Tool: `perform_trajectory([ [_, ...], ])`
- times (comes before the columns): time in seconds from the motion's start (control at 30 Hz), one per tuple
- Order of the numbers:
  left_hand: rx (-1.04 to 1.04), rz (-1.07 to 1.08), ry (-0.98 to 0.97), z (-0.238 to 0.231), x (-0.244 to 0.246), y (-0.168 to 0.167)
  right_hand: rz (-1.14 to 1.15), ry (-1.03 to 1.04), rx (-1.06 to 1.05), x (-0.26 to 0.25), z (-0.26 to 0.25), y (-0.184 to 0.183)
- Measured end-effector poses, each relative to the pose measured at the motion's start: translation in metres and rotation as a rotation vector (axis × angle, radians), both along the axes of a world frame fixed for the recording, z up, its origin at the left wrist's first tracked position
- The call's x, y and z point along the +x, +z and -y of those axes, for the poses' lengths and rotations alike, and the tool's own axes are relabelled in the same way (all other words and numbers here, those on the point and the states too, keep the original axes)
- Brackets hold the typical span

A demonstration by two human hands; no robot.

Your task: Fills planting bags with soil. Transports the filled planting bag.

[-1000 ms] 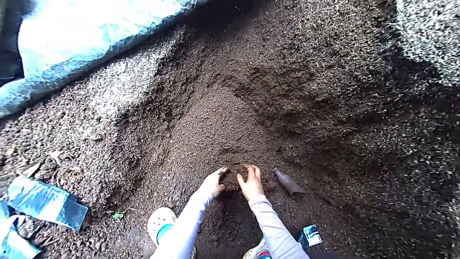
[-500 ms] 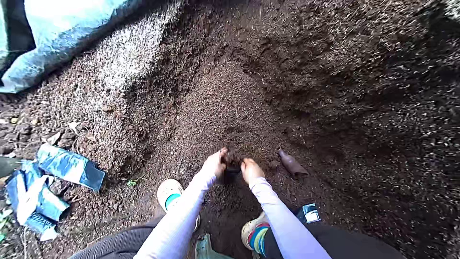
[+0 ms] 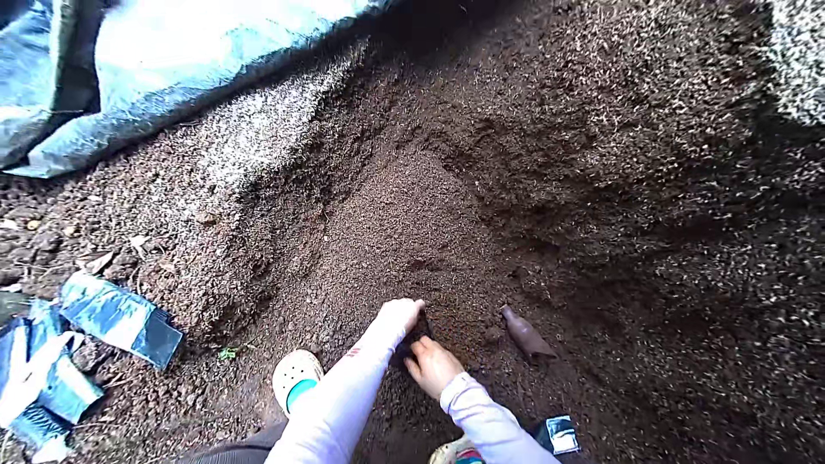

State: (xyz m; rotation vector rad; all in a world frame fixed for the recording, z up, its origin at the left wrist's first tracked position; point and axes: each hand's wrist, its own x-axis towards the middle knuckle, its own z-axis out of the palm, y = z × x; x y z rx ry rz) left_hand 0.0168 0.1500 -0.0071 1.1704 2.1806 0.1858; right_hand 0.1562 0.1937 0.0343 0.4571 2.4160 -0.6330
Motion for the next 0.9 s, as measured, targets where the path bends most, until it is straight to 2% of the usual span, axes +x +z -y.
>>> perform_trajectory([
  [0.13, 0.196, 0.171, -0.077, 0.023, 0.034, 0.006, -0.002, -0.103, 0.076, 0.032, 0.028, 0.001],
  [0.33, 0.313, 0.212, -0.246, 0.053, 0.097, -0.005, -0.058, -0.098, 0.160, 0.088, 0.057, -0.055],
  [0.5, 0.312, 0.310, -0.358, 0.054, 0.112, -0.020, 0.219, -0.056, 0.100, 0.078, 0.058, -0.057],
  [0.57, 0.307, 0.334, -0.385, 0.052, 0.117, -0.028, 0.365, -0.064, 0.064, 0.063, 0.064, -0.036],
  [0.63, 0.300, 0.347, -0.385, 0.050, 0.121, -0.035, 0.679, -0.070, 0.004, 0.028, 0.077, 0.010],
  [0.7, 0.297, 0.325, -0.354, 0.046, 0.118, -0.036, 0.795, -0.100, 0.033, 0.018, 0.092, 0.023],
  [0.77, 0.288, 0.299, -0.257, 0.040, 0.105, -0.027, 0.660, -0.034, 0.054, 0.032, 0.087, 0.013],
  [0.83, 0.299, 0.290, -0.081, 0.034, 0.080, -0.010, 0.286, 0.060, 0.120, 0.036, 0.041, -0.025],
  [0.9, 0.347, 0.296, 0.133, 0.034, 0.046, 0.009, 0.101, 0.104, 0.129, 0.010, 0.005, -0.029],
])
